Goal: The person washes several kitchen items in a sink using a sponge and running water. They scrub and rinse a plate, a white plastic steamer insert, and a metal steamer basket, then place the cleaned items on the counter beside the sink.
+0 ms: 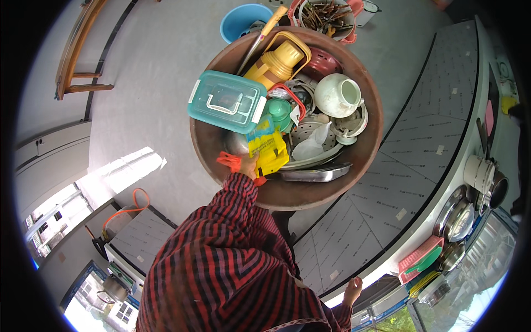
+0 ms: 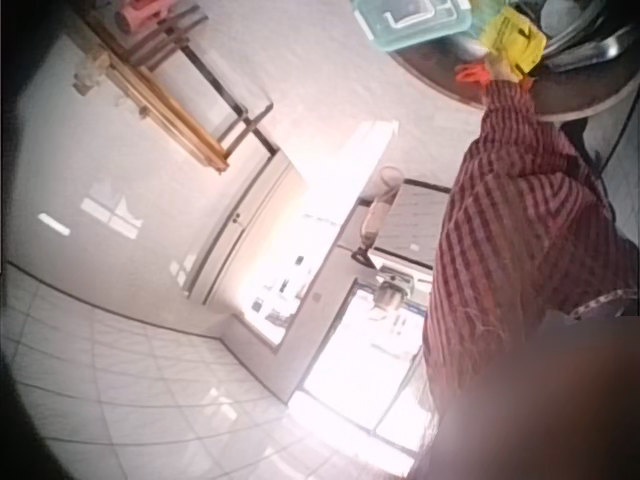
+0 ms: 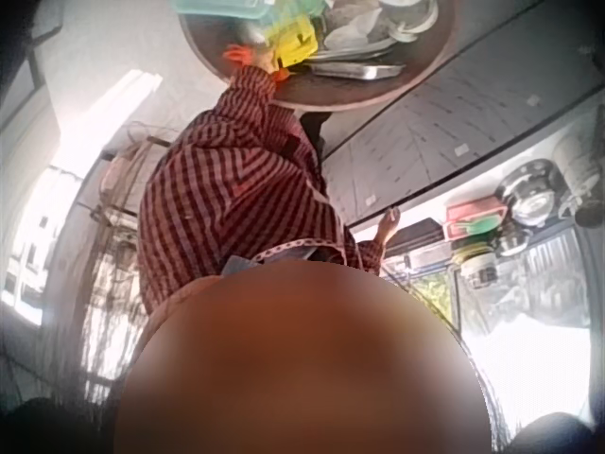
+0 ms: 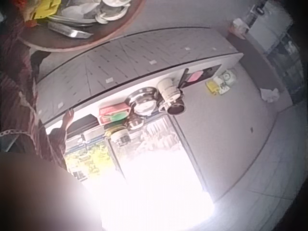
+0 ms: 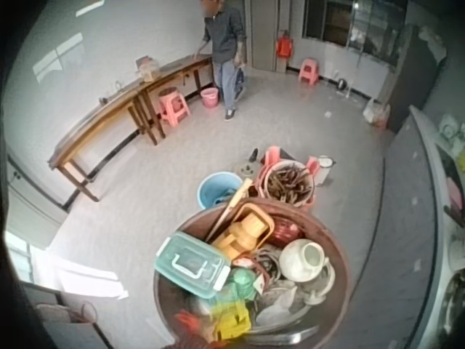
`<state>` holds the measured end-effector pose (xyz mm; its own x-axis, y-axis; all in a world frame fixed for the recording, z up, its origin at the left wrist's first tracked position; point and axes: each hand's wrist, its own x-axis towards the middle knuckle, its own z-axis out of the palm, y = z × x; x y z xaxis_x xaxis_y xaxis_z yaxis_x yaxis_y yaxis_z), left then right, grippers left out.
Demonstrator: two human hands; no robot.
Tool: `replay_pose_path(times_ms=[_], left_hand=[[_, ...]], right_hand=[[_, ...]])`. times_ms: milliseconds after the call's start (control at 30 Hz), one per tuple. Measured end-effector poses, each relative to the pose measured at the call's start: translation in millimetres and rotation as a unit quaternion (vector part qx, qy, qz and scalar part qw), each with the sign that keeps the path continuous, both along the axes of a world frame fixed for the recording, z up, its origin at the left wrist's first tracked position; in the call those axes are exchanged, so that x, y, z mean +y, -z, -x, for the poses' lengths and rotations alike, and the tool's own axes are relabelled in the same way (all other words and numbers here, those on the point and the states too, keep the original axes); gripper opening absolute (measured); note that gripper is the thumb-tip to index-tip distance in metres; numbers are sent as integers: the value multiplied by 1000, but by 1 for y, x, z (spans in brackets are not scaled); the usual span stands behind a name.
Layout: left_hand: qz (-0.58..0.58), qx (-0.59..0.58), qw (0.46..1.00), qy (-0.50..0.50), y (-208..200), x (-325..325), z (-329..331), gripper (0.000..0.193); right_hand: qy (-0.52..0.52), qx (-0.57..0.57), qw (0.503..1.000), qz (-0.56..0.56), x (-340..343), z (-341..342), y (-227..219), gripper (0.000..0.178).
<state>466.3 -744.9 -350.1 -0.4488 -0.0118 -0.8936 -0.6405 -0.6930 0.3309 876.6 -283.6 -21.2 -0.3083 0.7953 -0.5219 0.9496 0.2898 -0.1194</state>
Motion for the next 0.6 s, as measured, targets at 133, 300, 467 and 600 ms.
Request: replay_pose_path(times_ms=[133,300,467,600], left_hand=[[69,-8,997,33,-14,7,-37,31],[109,33,992,51,-20,5,-57,30],[157,65,982,79,-28,5,-57,32],[173,80,979,76,-46,13,-69,31]], right_hand=[[-4,14,1000,-2,3,-9,3,34],[49,30,998,26,12,-23,20,36],[37,74,996,31,19,-38,37,37],[62,64,995,36,13,-36,40,35]])
